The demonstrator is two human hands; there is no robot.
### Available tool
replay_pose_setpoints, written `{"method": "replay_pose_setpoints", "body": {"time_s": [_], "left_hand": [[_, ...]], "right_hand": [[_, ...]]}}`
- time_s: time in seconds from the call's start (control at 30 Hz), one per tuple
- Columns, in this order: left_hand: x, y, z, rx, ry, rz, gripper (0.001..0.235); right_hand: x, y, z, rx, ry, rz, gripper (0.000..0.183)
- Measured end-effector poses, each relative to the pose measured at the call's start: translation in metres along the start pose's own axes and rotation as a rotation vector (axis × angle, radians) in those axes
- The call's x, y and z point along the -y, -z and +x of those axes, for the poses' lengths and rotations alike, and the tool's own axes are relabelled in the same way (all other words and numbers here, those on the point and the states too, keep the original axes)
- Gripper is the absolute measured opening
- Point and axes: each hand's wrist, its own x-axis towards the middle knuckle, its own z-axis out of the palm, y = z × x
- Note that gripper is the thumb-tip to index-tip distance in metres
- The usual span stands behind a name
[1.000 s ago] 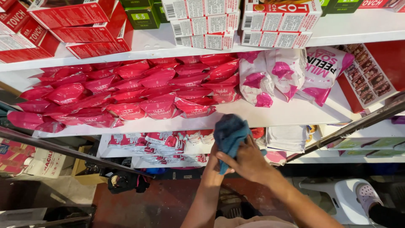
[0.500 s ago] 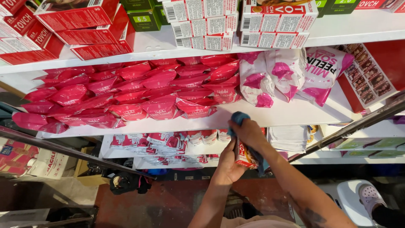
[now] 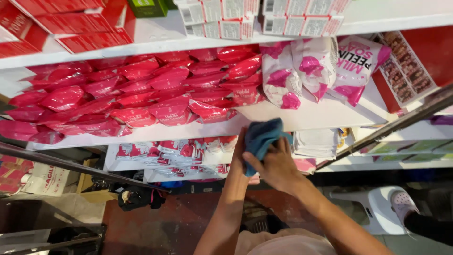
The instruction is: Cleaning and organizing boxes of hair dye on the retail shelves of a beauty supply store.
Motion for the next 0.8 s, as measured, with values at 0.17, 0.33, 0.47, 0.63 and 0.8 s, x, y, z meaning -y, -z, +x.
{"method": "replay_pose_setpoints", "body": {"time_s": [0.17,0.33,0.47,0.63,0.8], "left_hand": [[0.013,-0.042,-0.014,0.131,-0.013,0.114,0.063],[0.031,-0.002,-0.007,-0.085,-0.026,0.056,0.059],[0.024,-0.028,-0.016,-0.242,0.012,0.130,0.055],[0.014,-0.035,-0.033,-0.135,-0.030,0.153,0.055],[0.004,0.015,-0.025,-0.166,-0.033,0.028,0.057]], "right_hand": [[-0.004,-0.016,0.001,-0.224,0.350,-0.435,0.063],[-0.012,-0.006,0.027,0.068,0.135,-0.532,0.046],[-0.050,-0.001,0.051,-0.032,0.221,-0.403,0.045],[-0.005,0.071,0.059,0.027,-0.433,-0.174,0.075],[0.014,0.109,0.053,-0.006,-0.382,0.598,0.060]]}}
